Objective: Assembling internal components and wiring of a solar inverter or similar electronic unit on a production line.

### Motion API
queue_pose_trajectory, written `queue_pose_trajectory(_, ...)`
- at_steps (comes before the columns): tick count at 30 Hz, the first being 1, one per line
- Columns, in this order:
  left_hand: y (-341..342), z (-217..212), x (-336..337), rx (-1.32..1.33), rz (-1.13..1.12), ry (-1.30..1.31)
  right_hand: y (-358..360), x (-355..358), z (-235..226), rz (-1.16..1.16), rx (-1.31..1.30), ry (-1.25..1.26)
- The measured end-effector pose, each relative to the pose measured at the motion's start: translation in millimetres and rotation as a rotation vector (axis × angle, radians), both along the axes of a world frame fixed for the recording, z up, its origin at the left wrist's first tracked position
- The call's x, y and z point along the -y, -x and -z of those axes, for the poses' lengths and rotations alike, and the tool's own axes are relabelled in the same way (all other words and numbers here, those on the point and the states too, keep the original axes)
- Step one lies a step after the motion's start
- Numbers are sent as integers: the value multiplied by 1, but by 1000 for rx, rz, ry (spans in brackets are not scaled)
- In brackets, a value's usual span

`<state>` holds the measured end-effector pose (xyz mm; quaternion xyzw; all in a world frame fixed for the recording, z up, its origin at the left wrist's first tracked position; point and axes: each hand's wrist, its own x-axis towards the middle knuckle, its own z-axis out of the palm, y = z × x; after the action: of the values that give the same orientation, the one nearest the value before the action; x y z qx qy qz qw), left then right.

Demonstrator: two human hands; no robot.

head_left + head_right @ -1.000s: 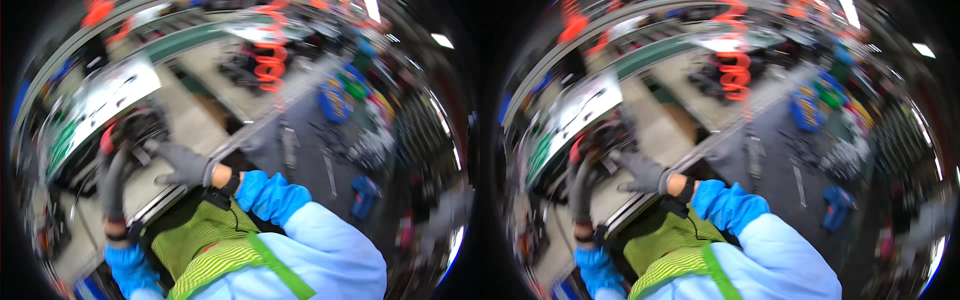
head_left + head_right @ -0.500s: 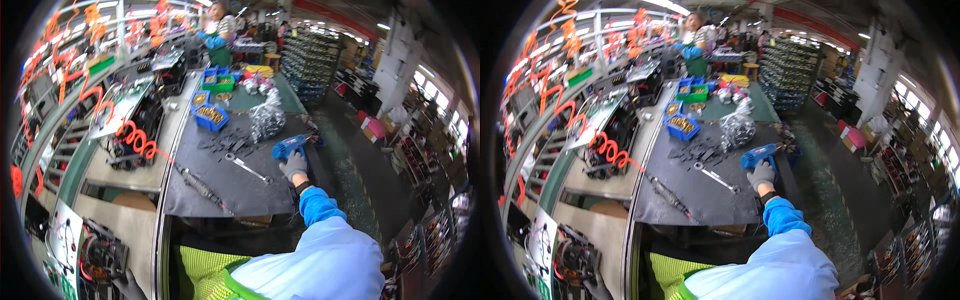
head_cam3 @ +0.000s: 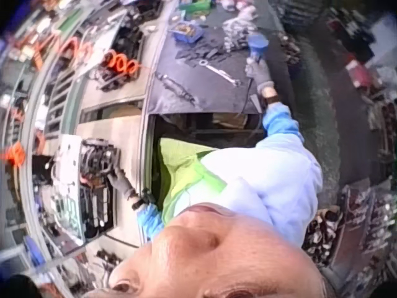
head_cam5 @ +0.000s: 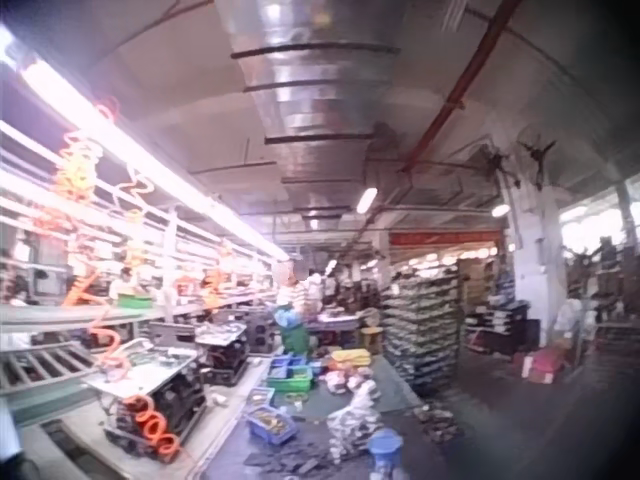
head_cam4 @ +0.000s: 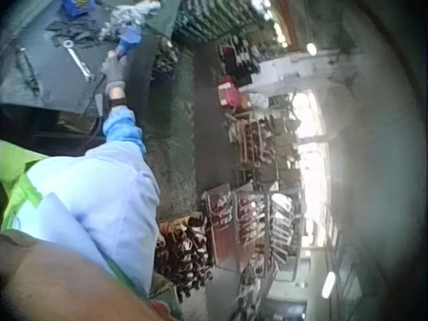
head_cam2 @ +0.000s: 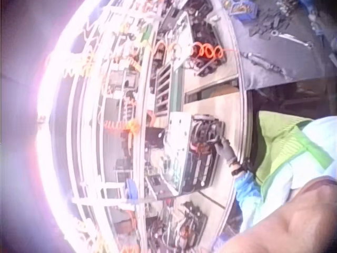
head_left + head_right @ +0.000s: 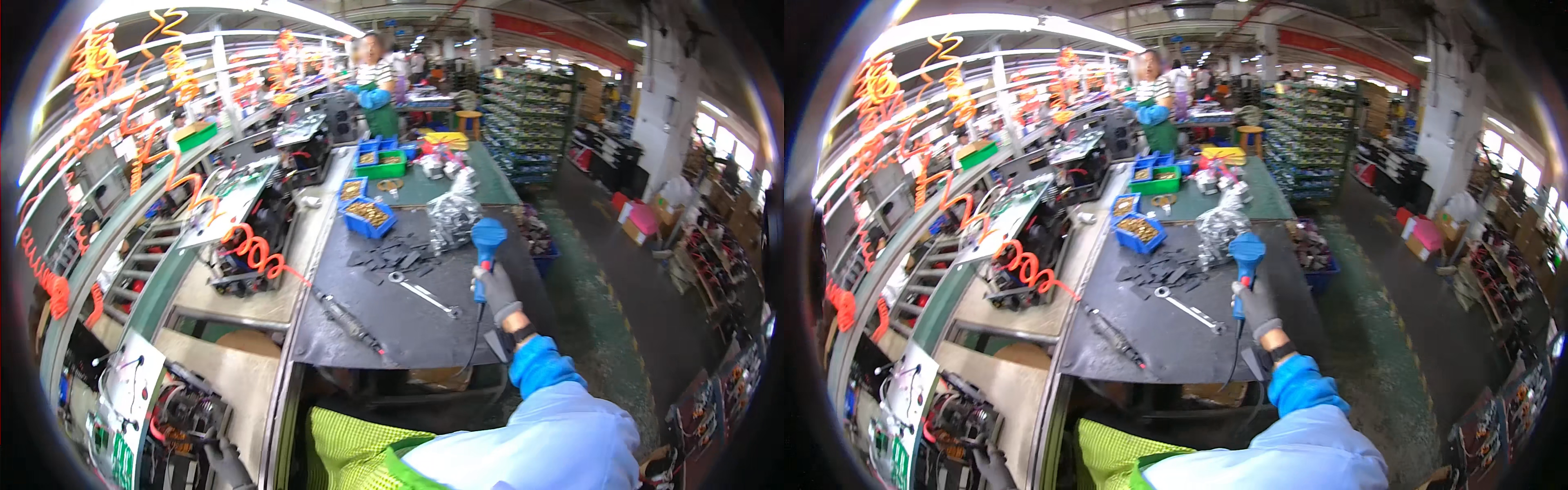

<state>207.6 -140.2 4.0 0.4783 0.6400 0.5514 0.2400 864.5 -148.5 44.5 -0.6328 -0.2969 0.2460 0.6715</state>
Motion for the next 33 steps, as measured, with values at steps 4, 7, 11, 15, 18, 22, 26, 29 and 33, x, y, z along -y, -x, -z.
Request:
queue_pose_trajectory(4,-1,13,-7,109,31,-92,78,9,-50,-519,-80,-333)
queue_pose_trajectory(7,-1,28,6,64,-109,-153,139,4,-66,-861,-78,-324)
queue_pose_trajectory(11,15,53,42,-7,-188,-105,233,6,-45,-1266,-294,-304)
queue_pose_trajectory(15,33,73,54,67,-167,-76,292,12,-19,-1600,-516,-109)
queue_pose_trajectory(18,37,78,54,183,-157,-116,315,18,-9,-1692,-515,47)
queue_pose_trajectory(22,35,76,52,69,-232,-67,329,17,-6,-1826,-509,207)
queue_pose_trajectory(26,35,78,53,104,-244,-88,334,19,-2,-1944,-664,147)
queue_pose_trajectory(29,37,79,54,42,-229,-72,334,24,-2,-1868,-683,258)
queue_pose_trajectory(33,35,80,53,73,-220,-122,332,26,3,-1877,-710,187)
